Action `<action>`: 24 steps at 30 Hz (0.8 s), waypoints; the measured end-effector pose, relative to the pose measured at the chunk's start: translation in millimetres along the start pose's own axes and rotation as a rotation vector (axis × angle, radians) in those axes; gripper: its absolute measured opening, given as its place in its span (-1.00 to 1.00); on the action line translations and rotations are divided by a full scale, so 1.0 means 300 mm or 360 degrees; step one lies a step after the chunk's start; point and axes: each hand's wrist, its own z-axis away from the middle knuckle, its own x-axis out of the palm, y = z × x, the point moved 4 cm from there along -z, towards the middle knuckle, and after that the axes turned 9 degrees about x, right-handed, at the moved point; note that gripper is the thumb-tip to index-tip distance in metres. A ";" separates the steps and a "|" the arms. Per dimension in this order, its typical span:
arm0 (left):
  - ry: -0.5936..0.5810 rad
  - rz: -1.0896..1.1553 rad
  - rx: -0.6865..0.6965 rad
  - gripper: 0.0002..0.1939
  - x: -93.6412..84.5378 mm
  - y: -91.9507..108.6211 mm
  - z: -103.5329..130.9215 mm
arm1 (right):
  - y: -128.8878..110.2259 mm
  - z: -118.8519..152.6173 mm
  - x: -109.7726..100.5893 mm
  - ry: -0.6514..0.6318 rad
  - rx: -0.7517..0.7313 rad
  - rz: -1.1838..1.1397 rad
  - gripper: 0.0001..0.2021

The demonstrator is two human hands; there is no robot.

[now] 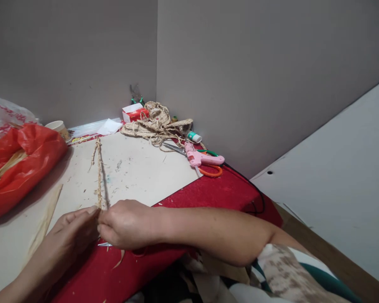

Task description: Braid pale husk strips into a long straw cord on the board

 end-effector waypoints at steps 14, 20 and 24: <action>0.0040 0.0279 -0.0098 -0.76 0.030 0.032 0.013 | 0.045 0.019 -0.103 -0.0003 0.0210 -0.1192 -0.74; -0.0062 0.0386 -0.0112 -0.80 0.040 0.036 0.011 | 0.081 -0.042 -0.059 0.0022 0.0262 -0.1153 -0.72; -0.0089 0.0399 -0.0087 -0.81 0.040 0.037 0.005 | 0.096 -0.059 -0.005 -0.0332 0.0384 -0.1056 -0.67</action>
